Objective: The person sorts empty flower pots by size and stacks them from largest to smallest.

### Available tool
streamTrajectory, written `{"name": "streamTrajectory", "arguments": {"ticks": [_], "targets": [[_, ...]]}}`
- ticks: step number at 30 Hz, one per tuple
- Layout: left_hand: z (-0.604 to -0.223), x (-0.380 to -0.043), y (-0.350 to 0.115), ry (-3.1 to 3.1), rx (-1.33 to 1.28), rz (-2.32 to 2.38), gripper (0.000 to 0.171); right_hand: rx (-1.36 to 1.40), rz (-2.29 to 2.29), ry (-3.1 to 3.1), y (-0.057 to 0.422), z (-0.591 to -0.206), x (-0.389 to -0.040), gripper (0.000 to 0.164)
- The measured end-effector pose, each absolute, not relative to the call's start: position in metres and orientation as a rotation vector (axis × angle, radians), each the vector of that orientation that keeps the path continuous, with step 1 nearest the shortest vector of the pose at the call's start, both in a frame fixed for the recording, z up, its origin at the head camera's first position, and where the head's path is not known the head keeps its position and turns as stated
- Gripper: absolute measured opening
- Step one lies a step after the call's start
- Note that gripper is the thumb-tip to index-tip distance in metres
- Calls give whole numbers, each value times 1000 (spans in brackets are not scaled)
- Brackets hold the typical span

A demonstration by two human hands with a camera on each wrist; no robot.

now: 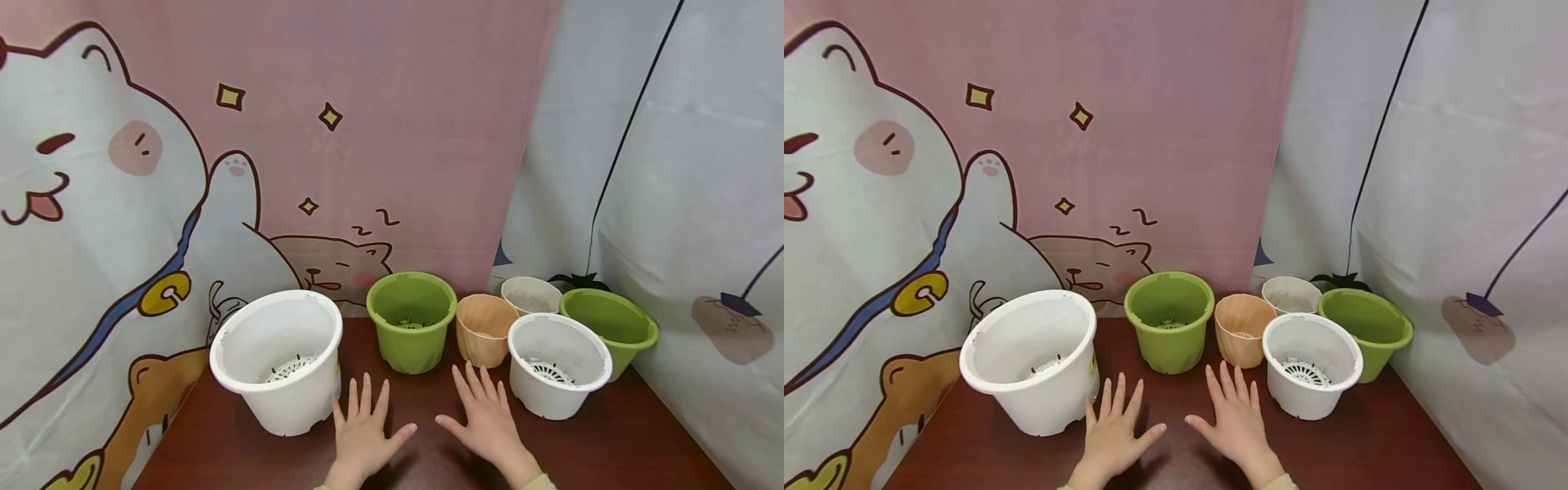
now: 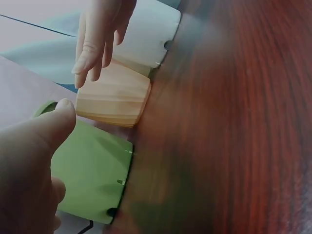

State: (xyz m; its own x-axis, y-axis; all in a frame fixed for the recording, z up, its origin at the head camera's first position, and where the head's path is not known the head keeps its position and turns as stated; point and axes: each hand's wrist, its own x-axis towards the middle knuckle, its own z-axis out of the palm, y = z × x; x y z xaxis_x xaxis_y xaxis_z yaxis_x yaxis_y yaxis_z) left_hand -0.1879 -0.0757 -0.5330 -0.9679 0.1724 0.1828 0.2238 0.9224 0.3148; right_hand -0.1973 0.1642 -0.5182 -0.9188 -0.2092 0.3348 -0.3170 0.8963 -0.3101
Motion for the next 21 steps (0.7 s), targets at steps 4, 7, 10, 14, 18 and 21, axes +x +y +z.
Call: {"name": "streamTrajectory", "arguments": {"ticks": [4,7,10,14,18,21], "targets": [[-526,-186,-76,-2907,-324,-501,94,397,534,-2705,166,-514,-200,91],[-520,-185,-77,-2878,-349,-487,95,398,574,-2656,167,-509,-202,91],[-513,-183,-79,-2835,-375,-476,94,404,607,-2620,168,-503,-203,90],[-502,-182,-80,-2748,-398,-462,92,420,641,-2570,170,-496,-204,88],[-488,-181,-81,-2644,-431,-479,90,434,675,-2507,172,-489,-206,86],[-476,-179,-83,-2576,-463,-498,90,443,702,-2464,173,-484,-208,84]]}}
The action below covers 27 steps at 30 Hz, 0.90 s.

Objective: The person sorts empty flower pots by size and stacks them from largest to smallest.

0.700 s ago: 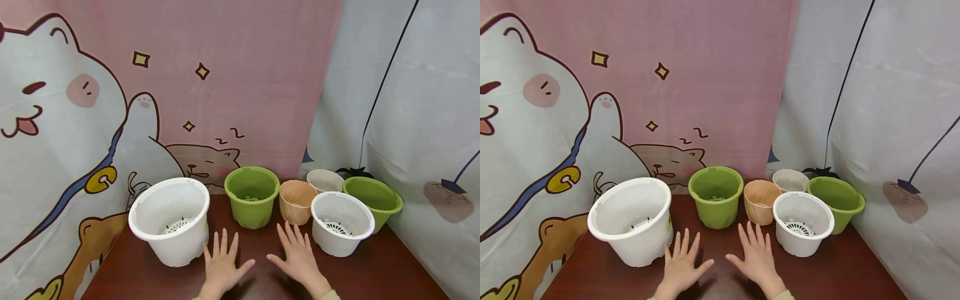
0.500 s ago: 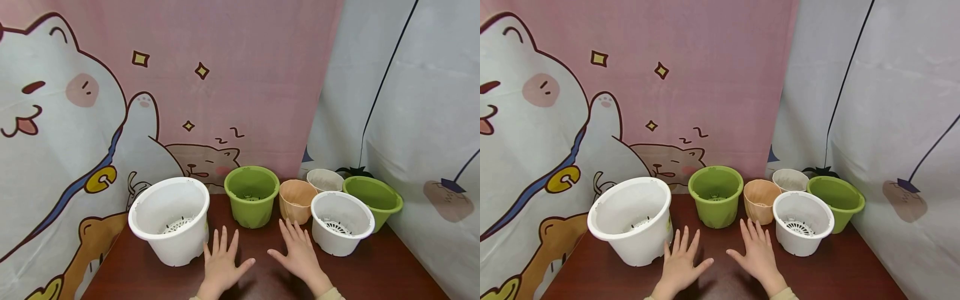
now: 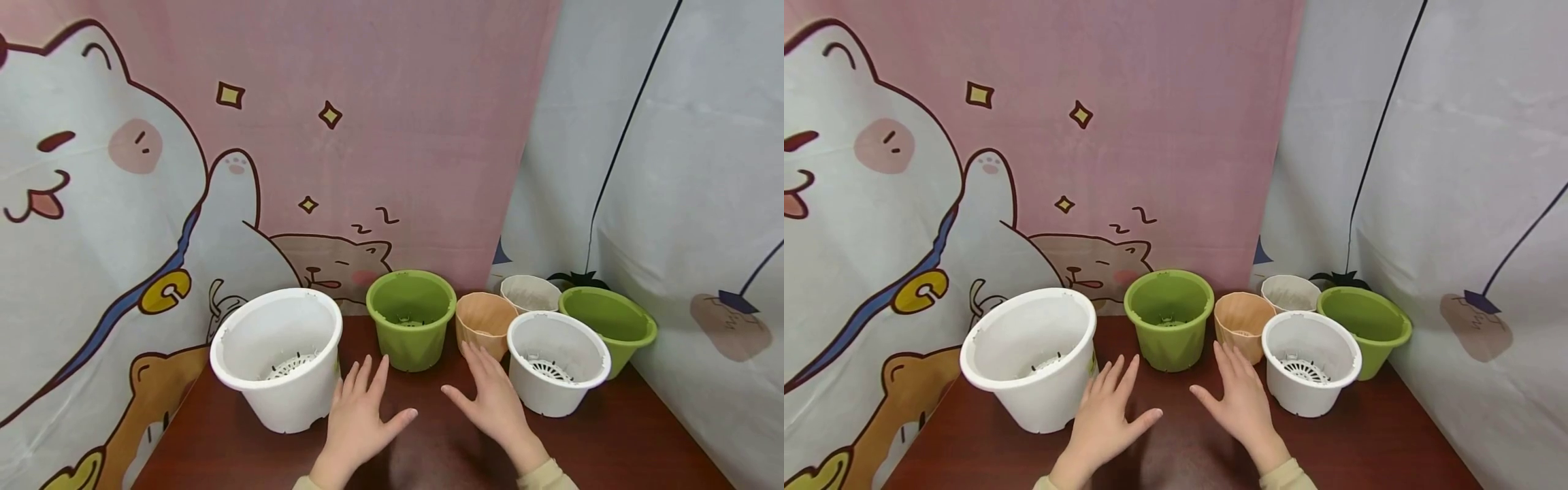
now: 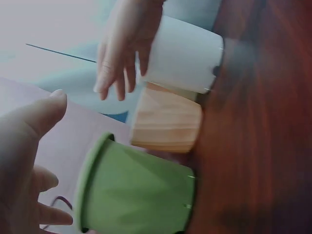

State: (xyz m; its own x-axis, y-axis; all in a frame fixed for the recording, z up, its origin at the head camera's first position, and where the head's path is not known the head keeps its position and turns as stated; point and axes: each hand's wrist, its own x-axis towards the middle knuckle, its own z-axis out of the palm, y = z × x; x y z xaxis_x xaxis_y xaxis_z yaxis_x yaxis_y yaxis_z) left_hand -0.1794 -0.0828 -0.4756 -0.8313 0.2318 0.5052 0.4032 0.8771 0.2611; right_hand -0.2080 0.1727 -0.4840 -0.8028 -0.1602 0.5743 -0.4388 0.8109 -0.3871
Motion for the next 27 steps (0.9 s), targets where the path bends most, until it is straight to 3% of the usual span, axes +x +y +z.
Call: {"name": "streamTrajectory", "arguments": {"ticks": [15,27], "targets": [[-412,-173,-110,-2393,-591,-609,93,490,734,-2332,181,-466,-222,74],[-381,-178,-155,-2381,-414,-677,89,428,794,-2329,181,-452,-231,66]]}}
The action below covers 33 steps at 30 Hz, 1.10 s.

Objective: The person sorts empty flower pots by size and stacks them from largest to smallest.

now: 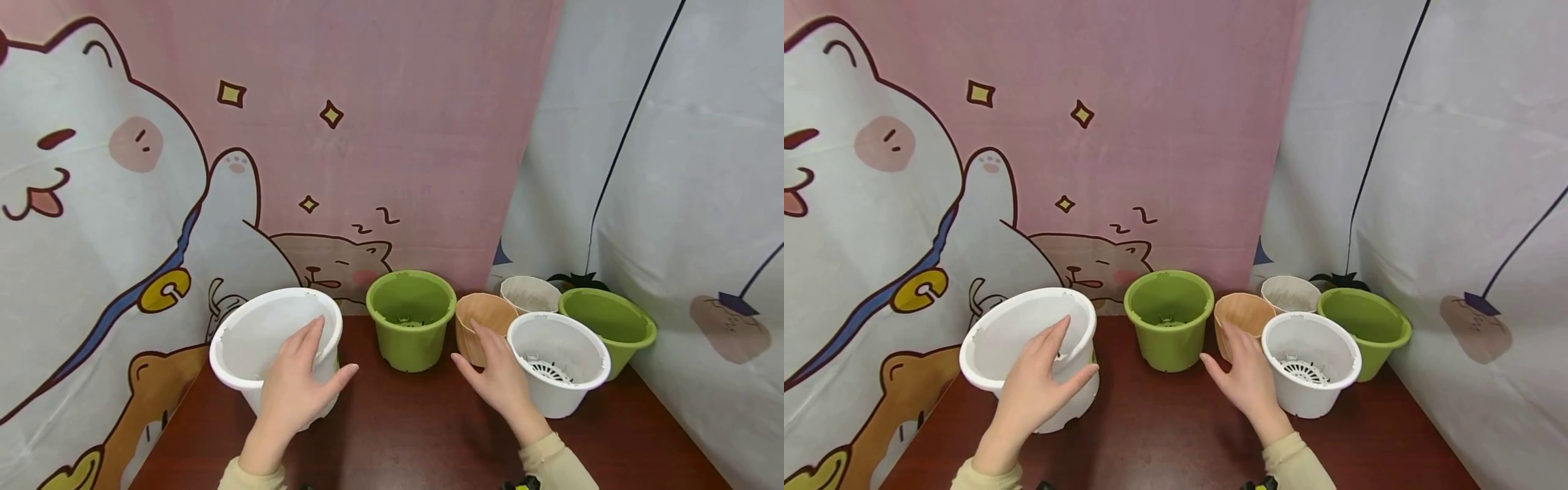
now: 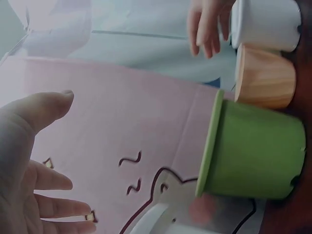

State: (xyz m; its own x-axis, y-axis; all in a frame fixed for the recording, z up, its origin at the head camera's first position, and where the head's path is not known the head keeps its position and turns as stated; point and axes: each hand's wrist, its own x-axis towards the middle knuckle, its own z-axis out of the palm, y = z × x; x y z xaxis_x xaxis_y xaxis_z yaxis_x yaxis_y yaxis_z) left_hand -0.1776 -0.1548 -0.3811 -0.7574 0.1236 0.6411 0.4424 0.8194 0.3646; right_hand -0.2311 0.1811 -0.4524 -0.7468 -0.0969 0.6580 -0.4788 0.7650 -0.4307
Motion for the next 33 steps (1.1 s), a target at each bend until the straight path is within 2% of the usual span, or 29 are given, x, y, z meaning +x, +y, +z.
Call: {"name": "streamTrajectory", "arguments": {"ticks": [11,33], "targets": [[-371,-175,-199,-2378,-275,-694,81,425,812,-2315,182,-444,-243,64],[-364,-187,-284,-2636,116,-857,90,418,841,-2357,184,-430,-258,64]]}}
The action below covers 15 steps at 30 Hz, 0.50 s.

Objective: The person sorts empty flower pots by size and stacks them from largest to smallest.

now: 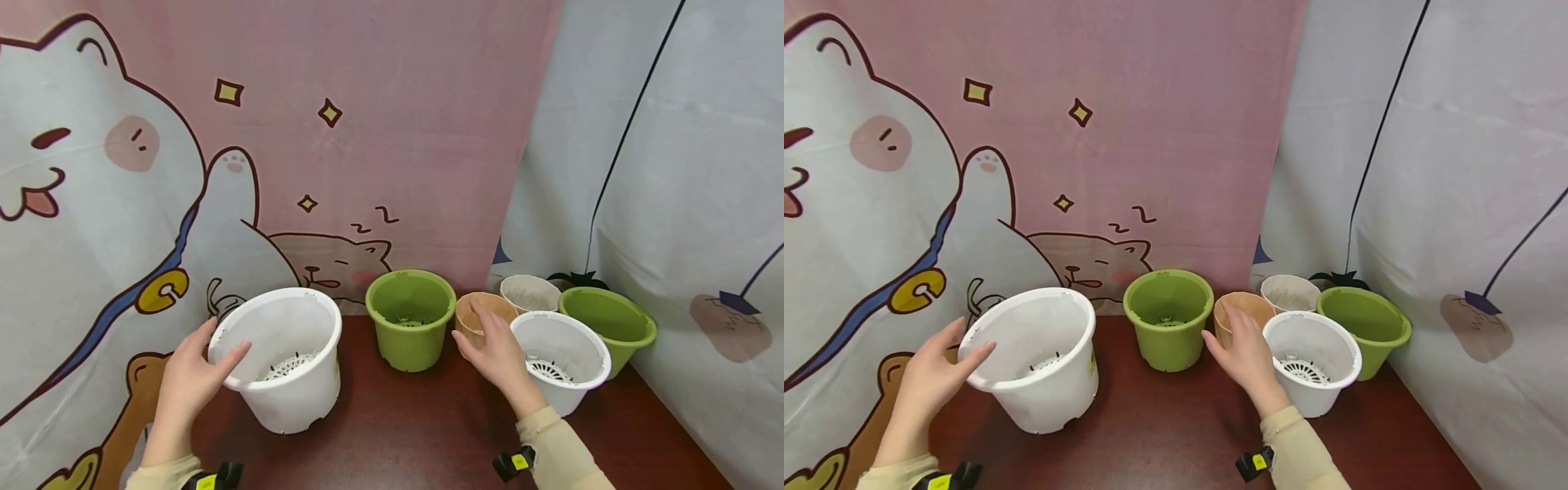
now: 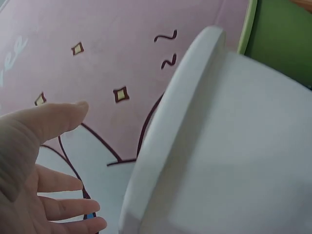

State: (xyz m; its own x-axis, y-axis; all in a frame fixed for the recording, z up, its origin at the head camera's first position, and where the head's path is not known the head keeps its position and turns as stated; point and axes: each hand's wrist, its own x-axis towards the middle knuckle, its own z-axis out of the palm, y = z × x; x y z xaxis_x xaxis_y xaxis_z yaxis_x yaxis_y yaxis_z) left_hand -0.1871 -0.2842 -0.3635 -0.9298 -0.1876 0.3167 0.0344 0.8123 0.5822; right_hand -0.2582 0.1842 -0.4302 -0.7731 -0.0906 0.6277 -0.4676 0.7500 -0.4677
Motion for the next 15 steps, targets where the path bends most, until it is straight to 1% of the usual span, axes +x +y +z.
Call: {"name": "streamTrajectory", "arguments": {"ticks": [10,15], "targets": [[-374,-201,-311,-2723,251,-1041,97,404,856,-2401,187,-430,-263,65],[-381,-206,-319,-2723,348,-1194,98,397,859,-2412,188,-434,-265,65]]}}
